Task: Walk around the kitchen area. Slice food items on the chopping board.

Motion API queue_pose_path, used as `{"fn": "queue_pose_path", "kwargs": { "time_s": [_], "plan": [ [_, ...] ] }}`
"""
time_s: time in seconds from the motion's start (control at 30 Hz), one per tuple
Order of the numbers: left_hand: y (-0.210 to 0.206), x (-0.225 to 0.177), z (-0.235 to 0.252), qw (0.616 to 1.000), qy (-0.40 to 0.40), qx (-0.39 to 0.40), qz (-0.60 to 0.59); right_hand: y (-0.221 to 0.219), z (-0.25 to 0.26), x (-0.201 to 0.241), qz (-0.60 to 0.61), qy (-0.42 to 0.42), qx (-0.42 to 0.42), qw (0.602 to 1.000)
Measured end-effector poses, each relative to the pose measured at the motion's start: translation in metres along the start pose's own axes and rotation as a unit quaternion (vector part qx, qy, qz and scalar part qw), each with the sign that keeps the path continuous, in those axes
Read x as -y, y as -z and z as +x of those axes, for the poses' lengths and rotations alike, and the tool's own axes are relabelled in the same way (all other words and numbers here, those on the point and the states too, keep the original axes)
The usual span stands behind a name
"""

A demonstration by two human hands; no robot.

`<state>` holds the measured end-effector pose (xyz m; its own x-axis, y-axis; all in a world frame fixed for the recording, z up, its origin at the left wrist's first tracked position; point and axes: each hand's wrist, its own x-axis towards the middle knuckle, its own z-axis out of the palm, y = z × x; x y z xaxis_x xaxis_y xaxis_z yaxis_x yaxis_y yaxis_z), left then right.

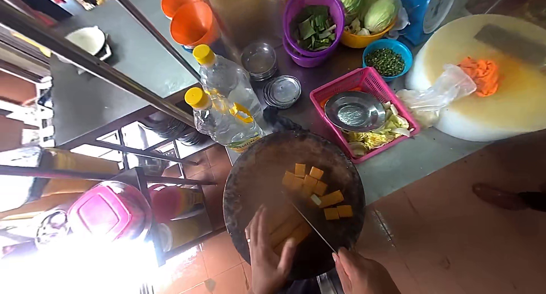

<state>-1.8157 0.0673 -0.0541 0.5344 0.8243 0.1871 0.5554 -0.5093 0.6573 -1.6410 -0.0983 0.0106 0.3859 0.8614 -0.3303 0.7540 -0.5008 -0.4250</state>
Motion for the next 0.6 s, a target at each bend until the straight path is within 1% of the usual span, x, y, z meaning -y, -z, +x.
{"fn": "queue_pose_path", "kwargs": {
  "time_s": [0.03, 0.07, 0.1, 0.13, 0.17, 0.23, 0.33, 0.43, 0.53, 0.6],
  "plan": [
    [-0.001, 0.003, -0.003, 0.995, 0.033, -0.045, -0.084, 0.0, 0.0, 0.0, 0.006, 0.002, -0.006, 1.0],
    [-0.004, 0.004, -0.004, 0.978, 0.087, -0.088, -0.17, 0.0, -0.001, 0.001, 0.016, 0.006, -0.012, 1.0],
    [-0.007, 0.001, -0.003, 0.947, 0.156, -0.121, -0.254, -0.001, -0.003, 0.002, 0.023, 0.01, -0.013, 1.0],
    [-0.01, 0.0, -0.002, 0.915, 0.209, -0.145, -0.313, -0.001, -0.004, 0.003, 0.027, 0.013, -0.01, 1.0],
    [-0.012, 0.0, -0.003, 0.901, 0.221, -0.156, -0.34, -0.002, -0.004, 0.003, 0.029, 0.019, -0.01, 0.999],
    [-0.018, 0.002, -0.004, 0.902, 0.198, -0.167, -0.346, -0.003, -0.004, 0.003, 0.035, 0.03, -0.011, 0.999],
    [-0.021, 0.0, -0.006, 0.904, 0.197, -0.171, -0.34, -0.004, -0.005, 0.004, 0.028, 0.032, -0.007, 0.999],
    [-0.02, 0.003, -0.008, 0.912, 0.178, -0.136, -0.344, -0.007, -0.004, 0.003, 0.022, 0.038, -0.009, 0.999],
    [-0.02, 0.011, -0.013, 0.929, 0.153, -0.099, -0.321, -0.011, -0.003, 0.003, 0.021, 0.046, -0.014, 0.999],
    [-0.021, 0.014, -0.013, 0.934, 0.144, -0.083, -0.315, -0.013, -0.003, 0.003, 0.016, 0.048, -0.019, 0.999]
  ]
}}
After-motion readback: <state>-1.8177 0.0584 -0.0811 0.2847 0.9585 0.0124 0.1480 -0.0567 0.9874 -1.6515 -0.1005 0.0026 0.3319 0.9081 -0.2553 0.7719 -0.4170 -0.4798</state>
